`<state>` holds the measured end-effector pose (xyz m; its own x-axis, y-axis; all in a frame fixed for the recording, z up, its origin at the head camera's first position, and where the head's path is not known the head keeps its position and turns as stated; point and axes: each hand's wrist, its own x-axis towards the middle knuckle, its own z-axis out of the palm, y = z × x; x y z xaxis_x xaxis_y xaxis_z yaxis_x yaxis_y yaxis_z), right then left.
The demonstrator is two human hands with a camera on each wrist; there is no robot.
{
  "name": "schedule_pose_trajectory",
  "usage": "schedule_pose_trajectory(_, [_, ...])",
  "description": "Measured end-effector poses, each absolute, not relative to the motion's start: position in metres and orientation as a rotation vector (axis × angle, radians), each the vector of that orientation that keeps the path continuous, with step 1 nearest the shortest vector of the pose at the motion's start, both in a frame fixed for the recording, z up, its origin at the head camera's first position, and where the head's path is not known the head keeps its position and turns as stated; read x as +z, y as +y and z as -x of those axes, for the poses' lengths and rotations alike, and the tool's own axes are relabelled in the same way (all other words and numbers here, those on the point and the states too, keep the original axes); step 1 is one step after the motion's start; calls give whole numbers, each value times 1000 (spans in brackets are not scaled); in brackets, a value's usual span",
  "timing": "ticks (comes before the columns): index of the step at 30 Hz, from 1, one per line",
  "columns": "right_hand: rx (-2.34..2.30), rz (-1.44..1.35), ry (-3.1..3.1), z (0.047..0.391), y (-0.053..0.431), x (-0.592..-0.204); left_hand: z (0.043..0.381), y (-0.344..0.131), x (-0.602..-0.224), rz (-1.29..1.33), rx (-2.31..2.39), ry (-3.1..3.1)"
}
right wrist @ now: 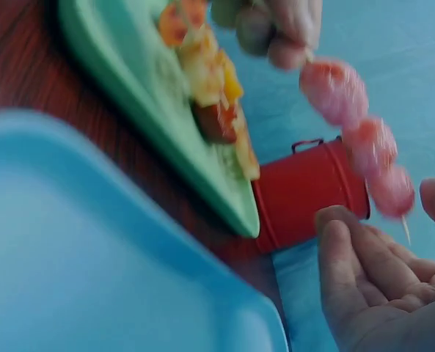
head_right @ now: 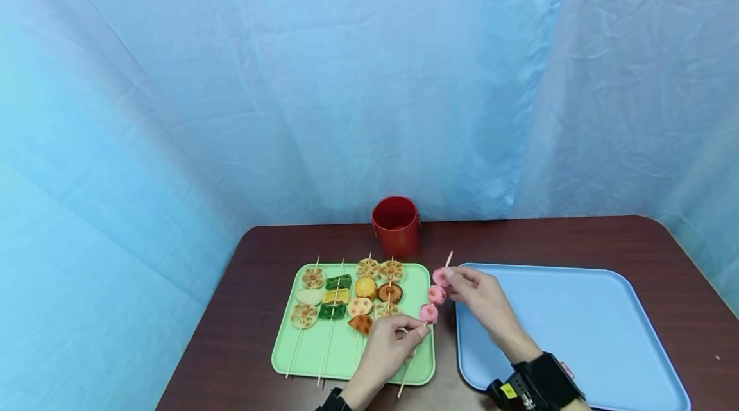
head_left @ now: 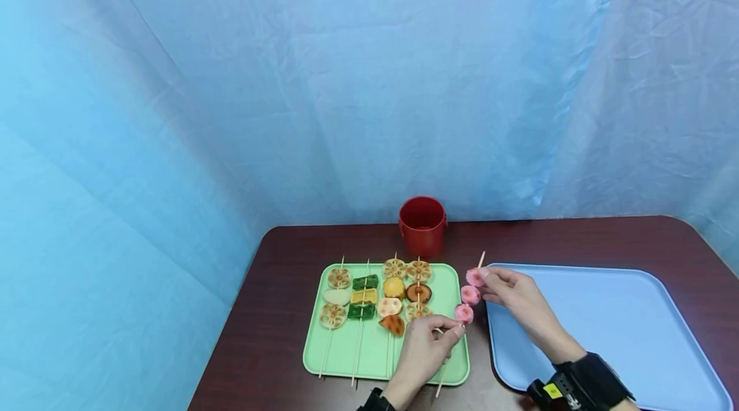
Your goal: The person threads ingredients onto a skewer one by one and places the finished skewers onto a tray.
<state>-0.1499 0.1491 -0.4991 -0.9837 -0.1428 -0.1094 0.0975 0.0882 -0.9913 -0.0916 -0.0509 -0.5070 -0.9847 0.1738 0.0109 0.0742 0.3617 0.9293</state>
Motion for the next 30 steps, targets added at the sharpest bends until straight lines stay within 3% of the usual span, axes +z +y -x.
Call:
schedule_pose_trajectory(9, [-1876, 43, 2281, 151, 167, -496, 93, -58, -510, -72, 1706, 2540])
schedule_pose_trajectory(30, [-1909, 57, 2261, 141, 174, -492, 101, -60, -517, -202, 1228, 2927])
